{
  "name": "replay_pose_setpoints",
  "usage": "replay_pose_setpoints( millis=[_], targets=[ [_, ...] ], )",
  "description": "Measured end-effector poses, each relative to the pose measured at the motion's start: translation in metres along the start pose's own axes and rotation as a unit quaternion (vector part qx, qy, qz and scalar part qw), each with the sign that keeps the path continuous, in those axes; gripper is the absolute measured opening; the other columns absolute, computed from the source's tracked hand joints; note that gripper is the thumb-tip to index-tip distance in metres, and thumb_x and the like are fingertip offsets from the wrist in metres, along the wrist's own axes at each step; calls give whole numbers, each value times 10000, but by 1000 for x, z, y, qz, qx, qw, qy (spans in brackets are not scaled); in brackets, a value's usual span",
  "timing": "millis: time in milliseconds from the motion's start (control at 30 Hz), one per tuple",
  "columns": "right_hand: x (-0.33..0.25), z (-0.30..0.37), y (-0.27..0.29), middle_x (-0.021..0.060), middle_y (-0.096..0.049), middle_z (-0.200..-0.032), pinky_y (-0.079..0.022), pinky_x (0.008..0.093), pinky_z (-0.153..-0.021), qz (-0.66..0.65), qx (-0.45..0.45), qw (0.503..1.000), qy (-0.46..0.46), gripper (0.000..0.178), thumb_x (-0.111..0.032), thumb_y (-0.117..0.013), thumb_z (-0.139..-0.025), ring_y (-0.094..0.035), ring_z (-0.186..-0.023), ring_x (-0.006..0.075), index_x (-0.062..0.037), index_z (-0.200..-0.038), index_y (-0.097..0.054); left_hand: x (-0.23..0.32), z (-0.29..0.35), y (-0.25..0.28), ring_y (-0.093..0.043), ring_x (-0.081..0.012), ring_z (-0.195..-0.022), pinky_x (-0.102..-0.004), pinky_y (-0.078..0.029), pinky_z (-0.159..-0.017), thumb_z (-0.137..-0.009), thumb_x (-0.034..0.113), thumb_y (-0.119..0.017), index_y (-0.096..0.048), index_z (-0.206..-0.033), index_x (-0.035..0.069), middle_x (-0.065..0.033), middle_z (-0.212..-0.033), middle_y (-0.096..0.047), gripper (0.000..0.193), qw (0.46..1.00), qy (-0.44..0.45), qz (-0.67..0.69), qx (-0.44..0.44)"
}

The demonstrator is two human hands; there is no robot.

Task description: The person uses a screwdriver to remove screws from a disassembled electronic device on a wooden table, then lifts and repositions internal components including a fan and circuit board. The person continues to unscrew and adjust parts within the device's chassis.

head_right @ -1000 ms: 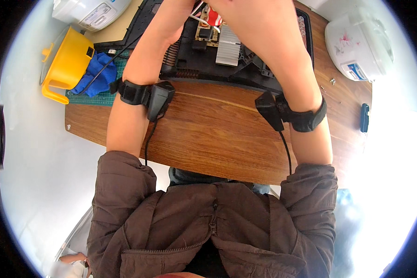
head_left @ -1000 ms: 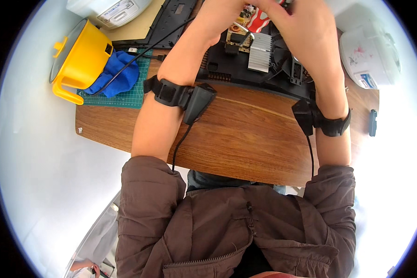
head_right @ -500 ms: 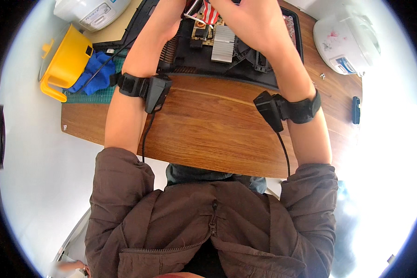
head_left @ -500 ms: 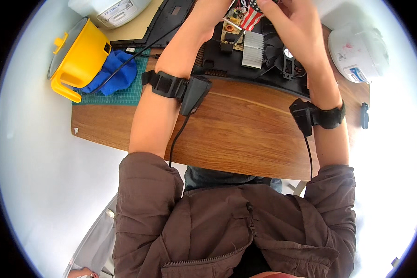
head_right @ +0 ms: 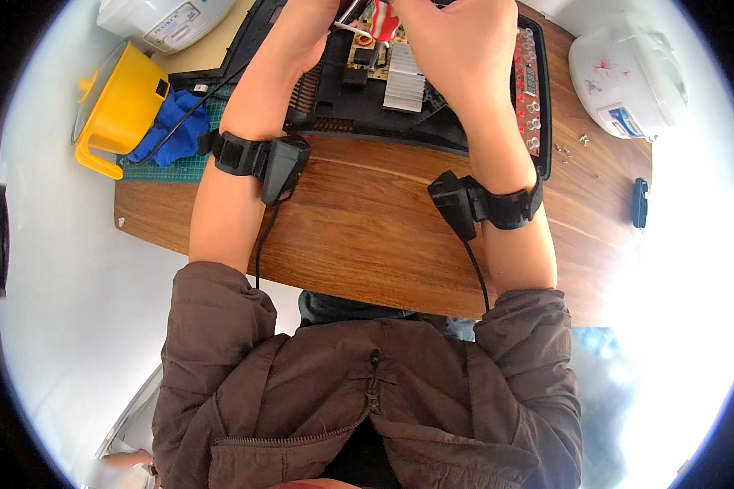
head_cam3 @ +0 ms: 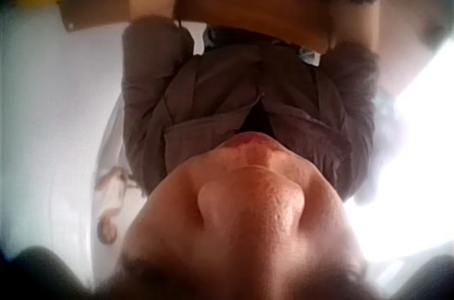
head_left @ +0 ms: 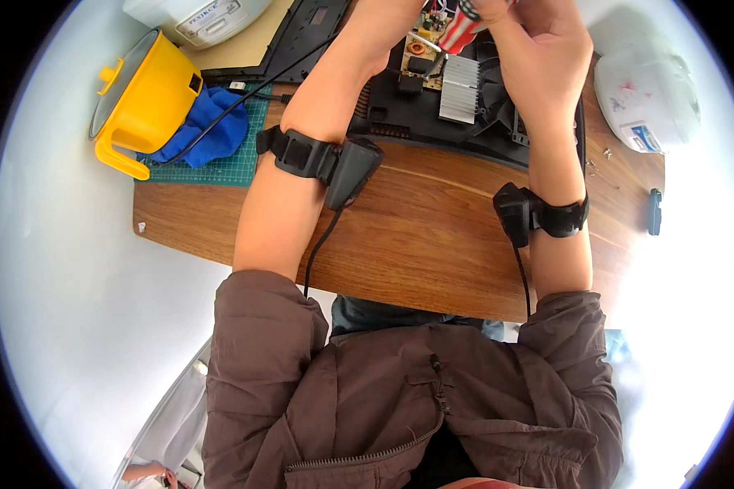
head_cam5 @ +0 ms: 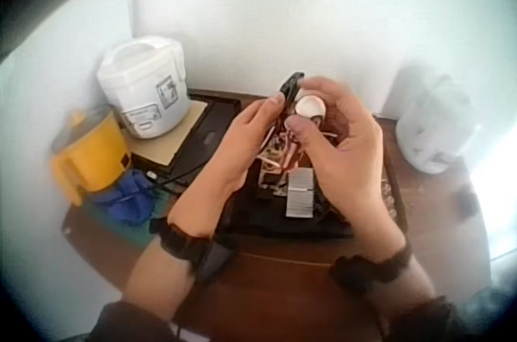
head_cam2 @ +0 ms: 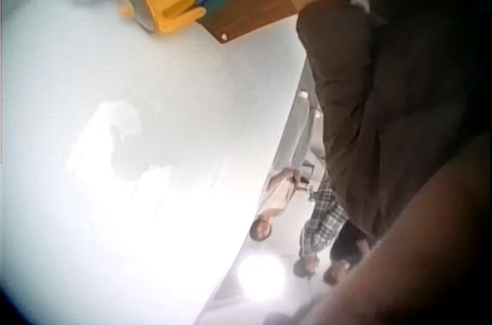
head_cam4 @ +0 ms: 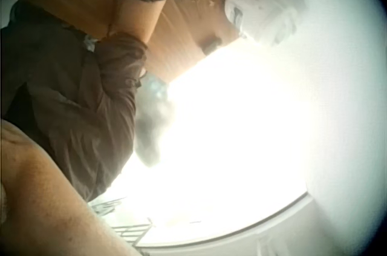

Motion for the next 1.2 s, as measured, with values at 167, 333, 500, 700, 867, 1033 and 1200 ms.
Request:
replay_pose_setpoints(
  millis=[167,333,500,700,867,1033,1200],
  targets=[
    [18,-3,3,57,-674,-1163,-523,229,-873,-100,-53,993,-40,328,51,-591,-991,-617,-1004,85,29,-1318,-581,-9,-11,8,-659,-155,-1045,-296,-528,-897,-1087,363,-554,-641,-1259,8,-59,-1149,-697,404,997,-76,25,13],
    [-3,-2,0,40,-660,-1105,-515,246,-891,40,-45,997,47,380,53,-645,-945,-608,-1019,98,22,-1317,-574,-12,-10,13,-645,-147,-1055,-301,-524,-898,-1085,334,-546,-649,-1251,27,-64,-1162,-690,364,997,-81,13,-9],
    [15,-4,9,55,-657,-1120,-532,250,-848,-77,-114,990,16,422,59,-626,-956,-630,-995,105,6,-1366,-543,-4,-6,10,-645,-155,-1025,-314,-538,-869,-1093,398,-524,-651,-1242,40,-52,-1120,-684,408,997,-24,66,-25],
    [13,-1,4,52,-656,-1106,-525,242,-772,-78,-95,991,44,408,35,-663,-945,-609,-912,89,-17,-1340,-572,-5,-4,7,-638,-155,-1103,-311,-537,-913,-1101,419,-501,-617,-1306,39,-51,-1188,-672,447,998,-61,29,-12],
    [11,3,5,65,-670,-1133,-532,276,-778,-23,-116,987,110,416,-18,-750,-904,-626,-897,134,-56,-1297,-619,3,-3,7,-626,-163,-1181,-341,-526,-995,-1096,422,-503,-574,-1374,45,-51,-1274,-648,473,976,-66,17,-205],
    [20,-1,5,88,-677,-1113,-537,301,-783,76,-29,978,190,387,-31,-732,-910,-636,-870,176,-44,-1280,-620,1,1,-6,-612,-173,-1219,-334,-510,-1020,-1094,439,-513,-547,-1423,60,-53,-1314,-634,503,997,-74,-26,4],
    [-8,-6,15,69,-672,-1082,-523,272,-776,-54,-145,988,2,398,1,-696,-924,-616,-874,121,-39,-1308,-599,-13,-8,25,-604,-165,-1210,-314,-512,-997,-1101,414,-513,-547,-1439,62,-62,-1322,-631,490,995,-53,57,-66]
  ],
)
Point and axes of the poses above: each hand's wrist, its own z-axis away from the middle knuckle, its own y-axis out of the back of the hand, x = y × z, the point moved 3 cm from there along -z, towards the middle knuckle
